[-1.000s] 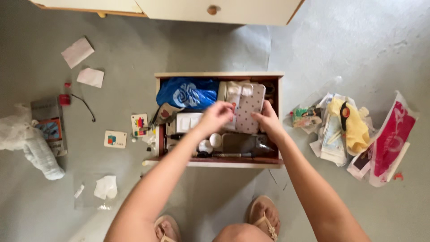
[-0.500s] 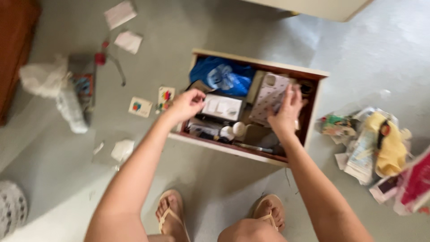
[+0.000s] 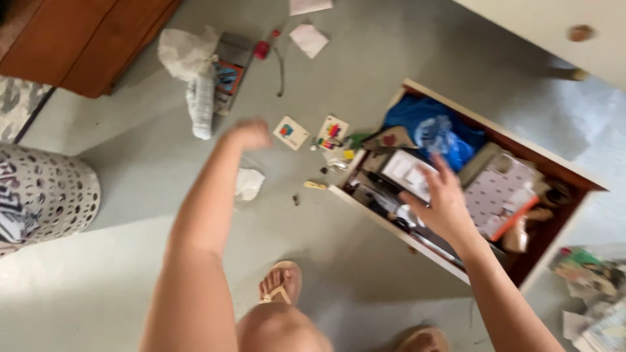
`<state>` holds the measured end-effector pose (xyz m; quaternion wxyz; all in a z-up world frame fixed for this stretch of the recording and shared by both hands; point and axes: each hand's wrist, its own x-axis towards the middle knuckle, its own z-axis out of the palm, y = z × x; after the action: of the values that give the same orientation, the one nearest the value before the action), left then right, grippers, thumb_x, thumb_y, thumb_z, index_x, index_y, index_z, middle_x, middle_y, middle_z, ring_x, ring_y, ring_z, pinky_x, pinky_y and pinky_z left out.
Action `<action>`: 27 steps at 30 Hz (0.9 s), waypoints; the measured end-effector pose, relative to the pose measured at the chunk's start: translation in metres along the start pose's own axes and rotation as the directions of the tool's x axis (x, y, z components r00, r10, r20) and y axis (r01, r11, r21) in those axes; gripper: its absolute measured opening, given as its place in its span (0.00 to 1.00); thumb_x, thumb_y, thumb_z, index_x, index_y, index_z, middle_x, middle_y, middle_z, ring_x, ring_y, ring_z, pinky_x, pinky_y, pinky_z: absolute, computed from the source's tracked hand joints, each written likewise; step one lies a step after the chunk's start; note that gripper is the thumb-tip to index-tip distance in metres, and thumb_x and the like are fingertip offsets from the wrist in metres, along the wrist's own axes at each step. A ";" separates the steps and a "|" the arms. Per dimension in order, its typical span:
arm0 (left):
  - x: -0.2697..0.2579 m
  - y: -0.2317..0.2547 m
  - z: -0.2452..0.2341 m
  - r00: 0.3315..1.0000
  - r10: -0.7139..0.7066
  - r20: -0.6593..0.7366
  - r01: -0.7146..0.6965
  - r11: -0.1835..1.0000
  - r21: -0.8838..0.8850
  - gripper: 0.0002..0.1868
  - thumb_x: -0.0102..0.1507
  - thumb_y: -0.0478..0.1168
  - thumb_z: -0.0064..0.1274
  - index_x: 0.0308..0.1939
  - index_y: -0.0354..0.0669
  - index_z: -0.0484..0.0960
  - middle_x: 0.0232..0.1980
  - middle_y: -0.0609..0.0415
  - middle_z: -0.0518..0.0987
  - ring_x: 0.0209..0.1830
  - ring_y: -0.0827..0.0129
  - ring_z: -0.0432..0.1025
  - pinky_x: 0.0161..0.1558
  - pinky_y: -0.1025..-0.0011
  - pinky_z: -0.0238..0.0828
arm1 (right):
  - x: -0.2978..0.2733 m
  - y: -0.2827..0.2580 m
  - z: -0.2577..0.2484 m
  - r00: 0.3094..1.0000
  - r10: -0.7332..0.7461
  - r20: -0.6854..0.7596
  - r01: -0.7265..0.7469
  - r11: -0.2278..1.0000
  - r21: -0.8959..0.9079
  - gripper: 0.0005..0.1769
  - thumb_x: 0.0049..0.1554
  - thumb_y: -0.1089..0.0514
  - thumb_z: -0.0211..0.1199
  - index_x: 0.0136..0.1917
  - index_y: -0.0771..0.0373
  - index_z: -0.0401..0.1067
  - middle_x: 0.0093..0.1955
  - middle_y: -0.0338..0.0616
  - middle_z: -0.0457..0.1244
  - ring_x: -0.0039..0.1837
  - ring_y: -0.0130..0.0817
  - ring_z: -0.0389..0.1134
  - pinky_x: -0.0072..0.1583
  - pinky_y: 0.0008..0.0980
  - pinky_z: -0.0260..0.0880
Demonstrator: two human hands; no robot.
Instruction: The person organizes items in a drawer, picking up and placing various objects such as a phone case, plastic bags, and small containers. They move items around and place them into the drawer.
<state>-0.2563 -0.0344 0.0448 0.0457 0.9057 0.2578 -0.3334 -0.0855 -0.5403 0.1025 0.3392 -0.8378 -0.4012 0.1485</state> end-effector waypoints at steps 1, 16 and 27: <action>-0.010 -0.011 0.019 0.989 -0.077 0.129 0.088 0.992 -0.088 0.34 0.59 0.57 0.60 0.66 0.48 0.76 0.73 0.43 0.71 0.71 0.48 0.67 0.68 0.55 0.65 | 0.008 -0.018 0.005 0.996 -0.063 0.056 0.061 0.997 0.041 0.40 0.51 0.46 0.73 0.71 0.60 0.65 0.82 0.63 0.46 0.80 0.63 0.50 0.74 0.53 0.57; -0.094 -0.020 0.187 0.755 -0.535 -0.380 0.001 0.580 -0.815 0.25 0.69 0.37 0.50 0.71 0.47 0.73 0.63 0.44 0.80 0.60 0.49 0.80 0.61 0.60 0.78 | 0.087 -0.157 0.089 0.825 -0.123 0.552 0.032 0.985 0.172 0.31 0.53 0.49 0.69 0.68 0.54 0.68 0.74 0.41 0.59 0.55 0.43 0.73 0.55 0.37 0.75; -0.172 0.094 -0.005 0.949 0.150 -0.277 -0.119 -0.646 -0.754 0.27 0.64 0.36 0.56 0.67 0.39 0.70 0.61 0.48 0.78 0.60 0.52 0.75 0.53 0.47 0.81 | 0.057 -0.162 0.053 0.976 -0.191 -0.099 0.214 0.917 0.338 0.41 0.53 0.56 0.73 0.74 0.70 0.58 0.74 0.55 0.55 0.75 0.46 0.58 0.72 0.40 0.58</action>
<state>-0.3178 -0.1898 0.1482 0.8834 0.3784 0.2615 0.0894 -0.1699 -0.3993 0.1765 0.5076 -0.7232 -0.4423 0.1538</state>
